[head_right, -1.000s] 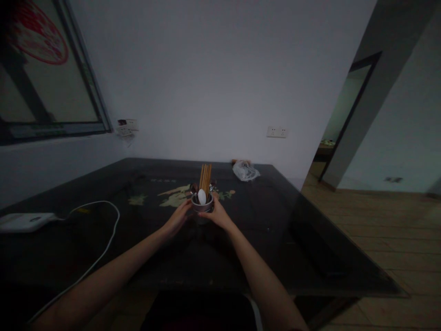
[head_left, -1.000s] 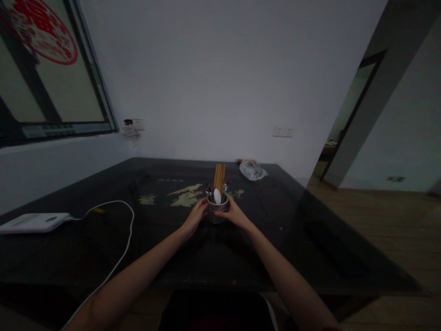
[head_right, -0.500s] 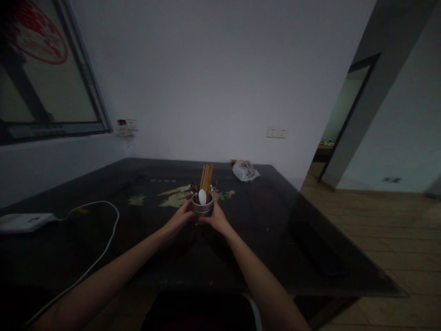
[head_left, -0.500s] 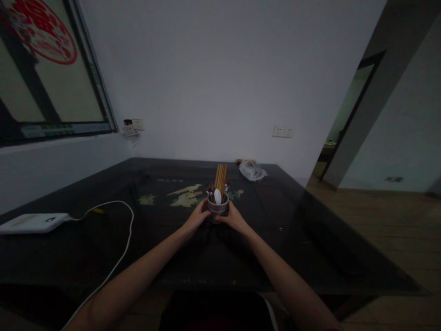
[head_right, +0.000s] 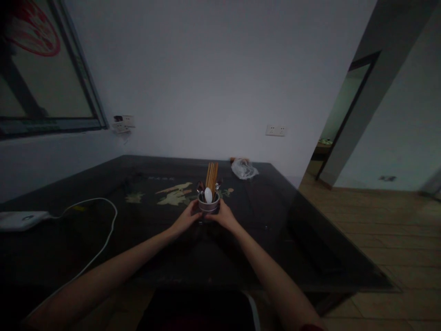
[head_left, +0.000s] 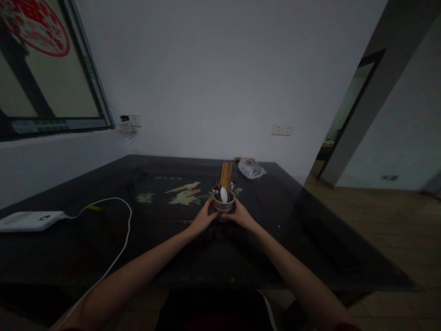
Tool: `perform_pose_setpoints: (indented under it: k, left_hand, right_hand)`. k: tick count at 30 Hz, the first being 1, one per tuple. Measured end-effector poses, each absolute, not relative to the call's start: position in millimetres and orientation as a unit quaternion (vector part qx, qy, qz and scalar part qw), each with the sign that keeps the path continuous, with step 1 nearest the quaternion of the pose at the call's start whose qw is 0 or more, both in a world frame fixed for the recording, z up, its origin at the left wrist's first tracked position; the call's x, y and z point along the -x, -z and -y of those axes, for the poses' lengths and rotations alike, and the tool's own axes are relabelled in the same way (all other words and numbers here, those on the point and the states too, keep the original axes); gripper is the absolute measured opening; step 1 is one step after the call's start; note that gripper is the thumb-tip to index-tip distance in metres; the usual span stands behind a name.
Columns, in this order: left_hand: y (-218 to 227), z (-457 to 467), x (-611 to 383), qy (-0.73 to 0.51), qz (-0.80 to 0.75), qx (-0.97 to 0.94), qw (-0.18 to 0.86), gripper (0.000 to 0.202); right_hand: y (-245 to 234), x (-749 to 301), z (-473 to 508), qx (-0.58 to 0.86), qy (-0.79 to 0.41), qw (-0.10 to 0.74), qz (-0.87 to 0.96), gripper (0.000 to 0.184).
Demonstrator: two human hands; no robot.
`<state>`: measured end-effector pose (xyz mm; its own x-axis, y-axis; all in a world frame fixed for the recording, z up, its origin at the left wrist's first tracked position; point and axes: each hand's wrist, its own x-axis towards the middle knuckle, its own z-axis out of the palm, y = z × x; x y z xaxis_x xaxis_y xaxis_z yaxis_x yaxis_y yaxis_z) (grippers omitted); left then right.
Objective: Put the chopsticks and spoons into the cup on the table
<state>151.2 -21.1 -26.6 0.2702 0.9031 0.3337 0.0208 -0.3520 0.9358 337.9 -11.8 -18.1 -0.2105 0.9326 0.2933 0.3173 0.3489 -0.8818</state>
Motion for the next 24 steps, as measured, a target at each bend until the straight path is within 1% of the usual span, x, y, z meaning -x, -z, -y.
perform_pose_setpoints:
  k: [7, 15, 19, 24]
  left_hand:
    - [17.0, 20.6, -174.5, -0.426, -0.321, -0.722, 0.441, 0.059]
    - [23.6, 9.8, -228.3, -0.427, -0.298, -0.748, 0.412, 0.059]
    - [27.9, 4.5, -255.3, -0.446, -0.309, -0.736, 0.405, 0.049]
    - [29.3, 0.4, -280.6, -0.456, -0.311, -0.721, 0.419, 0.037]
  right_hand:
    - [17.8, -373.9, 19.1, 0.467, -0.322, 0.44, 0.696, 0.081]
    - [17.1, -423.6, 23.6, 0.483, -0.301, 0.46, 0.681, 0.073]
    - [20.3, -447.1, 22.4, 0.493, -0.286, 0.475, 0.671, 0.07]
    - [22.7, -470.6, 21.9, 0.503, -0.295, 0.483, 0.654, 0.071]
